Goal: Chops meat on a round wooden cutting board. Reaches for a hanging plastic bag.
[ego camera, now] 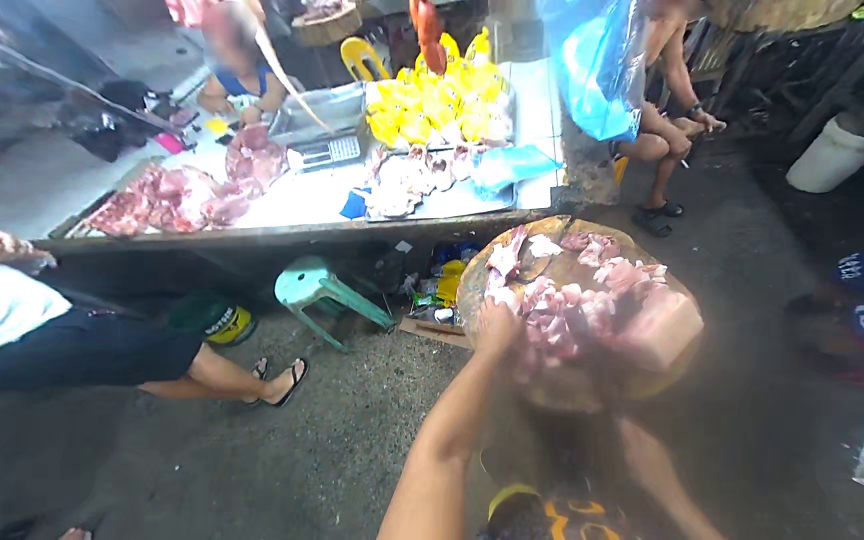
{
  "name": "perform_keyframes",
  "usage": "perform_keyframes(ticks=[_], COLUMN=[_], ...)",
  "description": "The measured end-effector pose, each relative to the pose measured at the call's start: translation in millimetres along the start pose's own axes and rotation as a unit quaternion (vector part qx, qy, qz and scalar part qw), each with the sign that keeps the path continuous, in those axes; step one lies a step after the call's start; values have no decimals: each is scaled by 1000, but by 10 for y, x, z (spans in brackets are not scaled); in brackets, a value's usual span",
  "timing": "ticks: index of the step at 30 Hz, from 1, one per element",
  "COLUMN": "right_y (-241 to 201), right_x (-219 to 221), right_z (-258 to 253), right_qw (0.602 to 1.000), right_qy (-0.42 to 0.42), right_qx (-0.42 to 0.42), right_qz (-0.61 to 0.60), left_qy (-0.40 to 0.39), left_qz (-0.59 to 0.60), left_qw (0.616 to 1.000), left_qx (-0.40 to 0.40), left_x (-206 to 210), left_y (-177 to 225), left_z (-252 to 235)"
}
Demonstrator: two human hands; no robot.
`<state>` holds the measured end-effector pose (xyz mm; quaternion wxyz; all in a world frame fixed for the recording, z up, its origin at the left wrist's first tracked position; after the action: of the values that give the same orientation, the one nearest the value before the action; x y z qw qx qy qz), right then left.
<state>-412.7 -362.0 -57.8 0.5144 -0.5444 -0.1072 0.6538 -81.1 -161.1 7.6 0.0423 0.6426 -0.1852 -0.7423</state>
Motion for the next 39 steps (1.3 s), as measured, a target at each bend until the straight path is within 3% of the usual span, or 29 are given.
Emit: perform_keyframes(ticks=[4, 6, 9, 12, 15, 18, 21, 23, 26, 29, 31, 34, 36, 39], right_y=[-119, -133, -133, -101, -62, -59, -210, -349, -445, -525, -609, -775, -829, -934], right_x=[-24, -41, -34, -2, 16, 2, -96, -212, -257, -85, 12, 46, 74, 54], right_z=[44, 50, 41, 50, 17, -4, 183, 366, 480, 337, 202, 63, 43, 103], right_qw=[1000, 999, 999, 999, 999, 999, 999, 999, 993, 979, 983, 987, 985, 993], right_qy=[5, 5, 6, 10, 20, 5, -5, -17, -104, -197, -176, -128, -127, -103], right_qx=[18, 31, 33, 33, 35, 45, 34, 11, -15, 17, 48, 93, 106, 54], right_qz=[11, 26, 11, 0, -5, -23, 0, 43, 59, 50, 33, -19, -49, -34], left_qy=[-80, -87, -81, -67, -65, -94, -120, -149, -206, -223, -208, -205, -236, -247], left_qz=[-92, -27, 161, 207, 240, 157, 176, 285, 468, 557, 589, 565, 522, 417], left_qw=[992, 996, 967, 951, 939, 955, 951, 924, 843, 782, 767, 787, 809, 864], left_qx=[15, -23, -182, -220, -236, -235, -224, -206, -165, -167, -151, -138, -135, -138], left_x=[49, -104, -359, -217, -161, -228, -173, -141, -146, -285, -381, -484, -319, -6], left_y=[41, -83, -403, -609, -448, -157, -170, -349, -707, -858, -881, -870, -979, -1099], left_z=[-387, -490, -694, -778, -716, -635, -647, -624, -521, -323, -138, 311, 507, 808])
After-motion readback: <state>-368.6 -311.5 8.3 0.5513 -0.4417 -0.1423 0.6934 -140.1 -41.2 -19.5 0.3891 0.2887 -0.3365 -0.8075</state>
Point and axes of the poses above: each hand's wrist, its own z-axis away from the middle knuckle, its own x-axis out of the palm, y = z × x, the point moved 3 cm from there along -z, towards the middle knuckle, and after that the axes turned 2 degrees about -x, right-handed, at the moved point
